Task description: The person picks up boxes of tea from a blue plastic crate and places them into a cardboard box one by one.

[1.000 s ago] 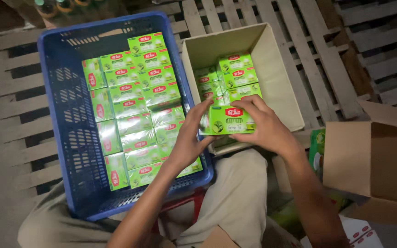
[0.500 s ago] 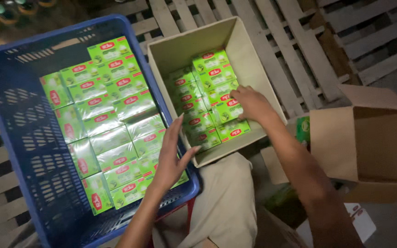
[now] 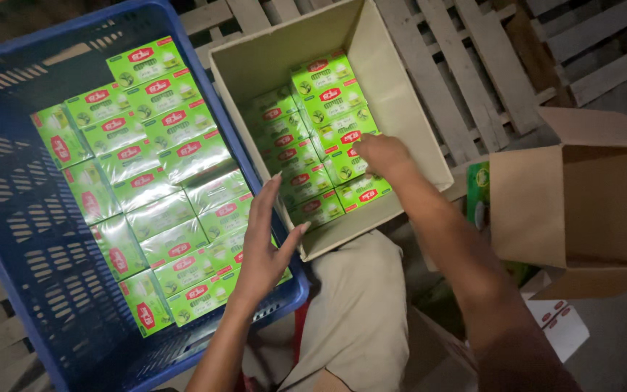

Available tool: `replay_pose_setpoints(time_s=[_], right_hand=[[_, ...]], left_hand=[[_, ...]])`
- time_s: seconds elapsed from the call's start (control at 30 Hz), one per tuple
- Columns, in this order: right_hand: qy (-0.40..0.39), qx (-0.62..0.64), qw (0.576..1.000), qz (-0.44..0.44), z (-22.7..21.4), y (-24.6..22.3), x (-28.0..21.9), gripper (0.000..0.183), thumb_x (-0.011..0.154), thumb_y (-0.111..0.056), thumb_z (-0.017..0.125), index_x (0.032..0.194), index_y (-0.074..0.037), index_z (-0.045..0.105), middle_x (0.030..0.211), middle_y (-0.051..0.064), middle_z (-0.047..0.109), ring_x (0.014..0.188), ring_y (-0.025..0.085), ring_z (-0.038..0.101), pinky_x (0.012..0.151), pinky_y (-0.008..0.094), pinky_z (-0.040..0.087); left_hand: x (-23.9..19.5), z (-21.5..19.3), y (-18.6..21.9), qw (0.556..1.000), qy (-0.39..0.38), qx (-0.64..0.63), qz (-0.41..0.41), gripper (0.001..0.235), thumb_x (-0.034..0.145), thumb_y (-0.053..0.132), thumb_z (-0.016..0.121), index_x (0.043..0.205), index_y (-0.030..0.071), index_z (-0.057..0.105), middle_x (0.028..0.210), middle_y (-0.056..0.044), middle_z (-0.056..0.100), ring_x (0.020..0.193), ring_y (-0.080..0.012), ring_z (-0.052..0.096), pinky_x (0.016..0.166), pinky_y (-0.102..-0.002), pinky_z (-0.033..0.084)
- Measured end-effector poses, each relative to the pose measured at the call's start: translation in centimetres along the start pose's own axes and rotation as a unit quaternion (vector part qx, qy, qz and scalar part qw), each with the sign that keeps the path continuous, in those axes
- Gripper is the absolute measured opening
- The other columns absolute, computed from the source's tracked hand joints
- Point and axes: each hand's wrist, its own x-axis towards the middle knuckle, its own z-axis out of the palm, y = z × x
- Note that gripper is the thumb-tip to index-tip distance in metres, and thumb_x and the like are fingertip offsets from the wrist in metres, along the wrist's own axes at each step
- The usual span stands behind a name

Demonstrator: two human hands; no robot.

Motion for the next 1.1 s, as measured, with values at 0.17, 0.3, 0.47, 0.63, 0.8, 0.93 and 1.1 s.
replay_pose_setpoints(time_s=[0.17,0.3,0.47,0.63,0.8,0.93,1.1], right_hand=[[-0.022,0.027,0.999,0.007,0.7,0.0,0.4,0.062,0.079,-0.011,0.098,0.134,-0.011,0.069,0.129,0.017,0.068,0.115,0.045,0.074,0.091,0.062,0.065],[-0.01,0.013,0.999,0.033,-0.4,0.3,0.0,0.059,0.077,-0.009,0.098,0.128,-0.015,0.07,0.123,0.016,0.071,0.113,0.045,0.076,0.089,0.064,0.064],[-0.014,0.017,0.999,0.035,0.1,0.7,0.8,0.05,0.08,-0.005,0.096,0.123,-0.011,0.073,0.122,0.018,0.073,0.114,0.046,0.076,0.089,0.064,0.065],[-0.034,0.019,0.998,0.051,0.2,0.9,1.2,0.042,0.086,-0.007,0.091,0.125,-0.016,0.075,0.122,0.017,0.076,0.121,0.045,0.076,0.095,0.064,0.063],[-0.042,0.039,0.997,0.061,3.5,3.7,2.4,0.032,0.105,-0.013,0.064,0.135,-0.018,0.074,0.138,0.019,0.076,0.133,0.045,0.072,0.104,0.065,0.06],[-0.062,0.049,0.99,0.12,-5.3,-2.1,-3.0,0.043,0.112,-0.019,0.046,0.143,-0.029,0.074,0.148,0.01,0.073,0.143,0.038,0.066,0.114,0.063,0.054],[0.065,0.139,0.986,0.058,-6.9,-7.3,-6.5,0.059,0.105,-0.026,0.067,0.163,-0.027,0.056,0.15,0.014,0.071,0.137,0.044,0.068,0.113,0.066,0.054]], left_hand=[[0.2,0.2,0.7,1.0,0.012,-0.006,0.01,0.08,0.101,0.012,0.078,0.17,0.009,0.037,0.166,-0.021,0.045,0.161,-0.0513,0.036,0.13,-0.069,0.032],[0.1,0.1,0.4,1.0,0.013,-0.018,0.016,0.079,0.101,0.011,0.078,0.169,0.01,0.038,0.166,-0.02,0.045,0.162,-0.0505,0.035,0.13,-0.068,0.032],[0.2,0.2,0.4,0.999,0.017,-0.026,0.016,0.078,0.101,0.011,0.078,0.169,0.009,0.039,0.167,-0.02,0.045,0.162,-0.0509,0.034,0.131,-0.068,0.031],[0.4,0.0,0.8,0.999,0.017,-0.033,0.013,0.076,0.098,0.013,0.082,0.165,0.009,0.046,0.166,-0.021,0.048,0.161,-0.05,0.038,0.13,-0.068,0.033],[-0.7,-1.9,-1.1,0.993,0.023,-0.112,-0.037,0.071,0.099,0.011,0.082,0.163,0.011,0.051,0.165,-0.019,0.053,0.16,-0.0481,0.041,0.127,-0.07,0.037],[-1.2,-5.1,-4.2,0.995,0.029,-0.057,-0.077,0.047,0.101,0.025,0.082,0.147,0.026,0.07,0.146,-0.002,0.07,0.139,-0.0342,0.068,0.113,-0.056,0.056],[-1.1,-11.1,-12.5,0.987,0.116,0.058,-0.098,0.053,0.096,0.019,0.082,0.147,0.026,0.069,0.142,-0.007,0.069,0.131,-0.0395,0.07,0.11,-0.057,0.058]])
